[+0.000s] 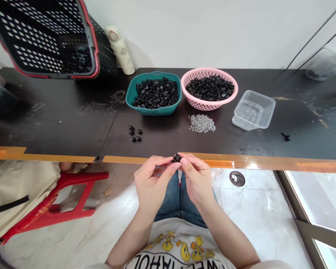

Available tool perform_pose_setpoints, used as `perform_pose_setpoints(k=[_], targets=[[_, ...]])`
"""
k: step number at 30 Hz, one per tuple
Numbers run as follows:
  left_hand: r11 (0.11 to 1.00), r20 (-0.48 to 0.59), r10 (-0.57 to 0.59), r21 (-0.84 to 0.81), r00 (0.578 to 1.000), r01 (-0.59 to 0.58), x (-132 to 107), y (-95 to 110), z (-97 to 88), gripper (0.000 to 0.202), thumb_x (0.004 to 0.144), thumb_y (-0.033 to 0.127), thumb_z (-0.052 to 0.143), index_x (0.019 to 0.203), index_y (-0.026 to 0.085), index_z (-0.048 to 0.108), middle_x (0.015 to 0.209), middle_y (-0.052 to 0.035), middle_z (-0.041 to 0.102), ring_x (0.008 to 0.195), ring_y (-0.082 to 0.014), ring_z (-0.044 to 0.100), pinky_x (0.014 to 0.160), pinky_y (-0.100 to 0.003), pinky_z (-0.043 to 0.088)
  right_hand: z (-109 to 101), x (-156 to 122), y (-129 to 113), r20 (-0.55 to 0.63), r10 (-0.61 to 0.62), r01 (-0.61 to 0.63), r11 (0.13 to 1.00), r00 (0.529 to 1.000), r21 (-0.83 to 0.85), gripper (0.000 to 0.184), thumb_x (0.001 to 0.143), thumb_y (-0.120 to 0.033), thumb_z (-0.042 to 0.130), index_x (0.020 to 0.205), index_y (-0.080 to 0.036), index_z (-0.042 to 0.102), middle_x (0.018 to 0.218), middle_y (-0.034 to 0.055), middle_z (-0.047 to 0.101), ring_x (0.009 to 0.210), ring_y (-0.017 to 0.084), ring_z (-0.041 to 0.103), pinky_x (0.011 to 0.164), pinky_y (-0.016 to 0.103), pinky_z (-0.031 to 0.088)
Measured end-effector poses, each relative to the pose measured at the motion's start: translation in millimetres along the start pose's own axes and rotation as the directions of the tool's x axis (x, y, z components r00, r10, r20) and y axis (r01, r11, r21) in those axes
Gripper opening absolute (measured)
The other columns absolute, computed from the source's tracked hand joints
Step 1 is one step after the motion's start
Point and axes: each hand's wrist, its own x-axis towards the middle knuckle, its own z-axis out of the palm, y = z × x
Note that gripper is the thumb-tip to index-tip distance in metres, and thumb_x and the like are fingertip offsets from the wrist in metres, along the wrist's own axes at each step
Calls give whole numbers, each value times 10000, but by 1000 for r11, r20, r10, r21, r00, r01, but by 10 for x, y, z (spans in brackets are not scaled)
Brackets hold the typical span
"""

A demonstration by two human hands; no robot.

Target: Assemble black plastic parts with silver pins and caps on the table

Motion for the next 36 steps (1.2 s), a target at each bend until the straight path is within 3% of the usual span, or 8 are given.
perform_pose_setpoints(k=[11,17,23,28,33,36], targets=[[984,-33,-130,-130,991,125,-8,5,17,113,779,265,856,848,221,778,793,-4,760,708,-136,733,659,-221,622,28,-33,-96,37,-56,59,994,998,-88,148,770,-365,871,914,-348,838,959,15,793,865,194,731,762,321,626],[979,-35,-145,-153,989,138,-14,0,21,119,778,253,856,860,218,778,789,-5,753,721,-139,736,656,-217,623,28,-53,-113,12,-57,58,994,998,-96,157,778,-372,863,930,-348,835,973,20,789,876,214,735,794,367,637],[982,-27,-124,-148,992,118,-25,-19,29,114,781,252,853,864,225,779,792,2,752,712,-127,727,663,-210,619,-16,-58,-103,42,-69,74,987,997,-142,158,793,-336,858,947,-357,834,961,12,788,873,189,718,798,321,612],[994,-51,-66,-92,997,62,-23,-38,41,118,775,274,860,856,229,787,773,-4,746,691,-135,714,635,-227,613,-53,-58,-111,84,-102,117,972,991,-204,158,824,-325,834,975,-369,829,977,17,781,898,201,713,817,344,608],[992,-138,123,34,983,-119,-35,-103,80,128,763,240,873,867,252,799,767,2,753,661,-134,689,598,-235,591,-44,-61,-124,129,-113,138,968,985,-211,136,842,-317,814,969,-366,826,1106,18,786,1065,239,724,945,409,602],[968,-185,235,130,954,-214,-66,-159,112,189,770,199,865,923,291,804,822,8,778,675,-144,696,615,-259,591,-20,-69,-111,87,-72,86,980,994,-177,134,816,-333,842,947,-357,824,1010,11,808,958,224,756,900,394,621]])
